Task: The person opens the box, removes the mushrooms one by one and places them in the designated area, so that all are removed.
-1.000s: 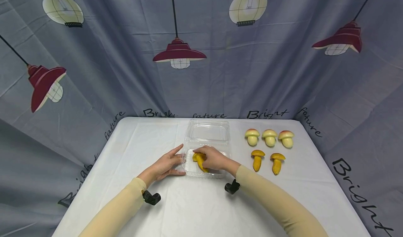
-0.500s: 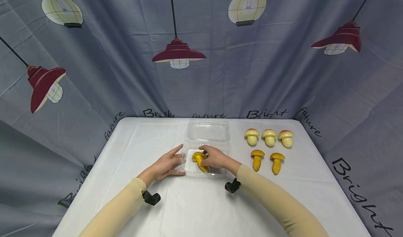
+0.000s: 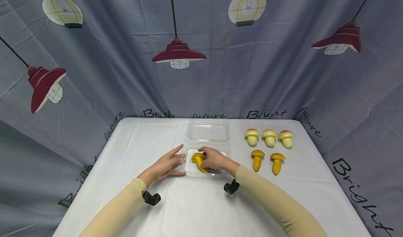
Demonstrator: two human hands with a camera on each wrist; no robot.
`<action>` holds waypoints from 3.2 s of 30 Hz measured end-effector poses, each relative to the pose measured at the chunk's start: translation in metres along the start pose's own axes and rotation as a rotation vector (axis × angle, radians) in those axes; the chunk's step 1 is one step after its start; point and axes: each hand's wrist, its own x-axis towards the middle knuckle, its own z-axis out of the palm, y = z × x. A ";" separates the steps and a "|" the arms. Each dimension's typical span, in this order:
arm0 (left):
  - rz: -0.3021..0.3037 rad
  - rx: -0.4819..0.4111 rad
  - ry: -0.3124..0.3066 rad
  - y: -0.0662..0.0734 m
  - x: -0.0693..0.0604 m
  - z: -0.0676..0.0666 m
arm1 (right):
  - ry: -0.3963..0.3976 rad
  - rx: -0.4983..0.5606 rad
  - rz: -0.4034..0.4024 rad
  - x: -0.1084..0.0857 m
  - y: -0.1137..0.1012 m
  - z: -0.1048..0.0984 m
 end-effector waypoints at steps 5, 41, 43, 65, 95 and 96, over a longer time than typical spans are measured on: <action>0.007 0.004 -0.002 0.000 0.000 0.000 | -0.014 0.000 -0.018 -0.001 -0.003 0.002; 0.015 -0.009 -0.010 -0.001 0.001 -0.001 | 0.070 0.061 -0.182 -0.006 0.003 -0.021; 0.015 -0.010 -0.009 -0.001 0.001 -0.001 | 0.083 0.066 -0.187 -0.007 0.004 -0.024; 0.030 -0.001 -0.017 -0.003 0.001 -0.001 | 0.111 0.287 -0.181 -0.029 0.022 -0.059; 0.037 0.016 -0.016 -0.003 0.001 0.000 | 0.231 0.371 -0.110 -0.073 0.067 -0.107; 0.037 0.017 -0.015 -0.003 0.000 0.000 | 0.234 0.371 -0.101 -0.074 0.068 -0.108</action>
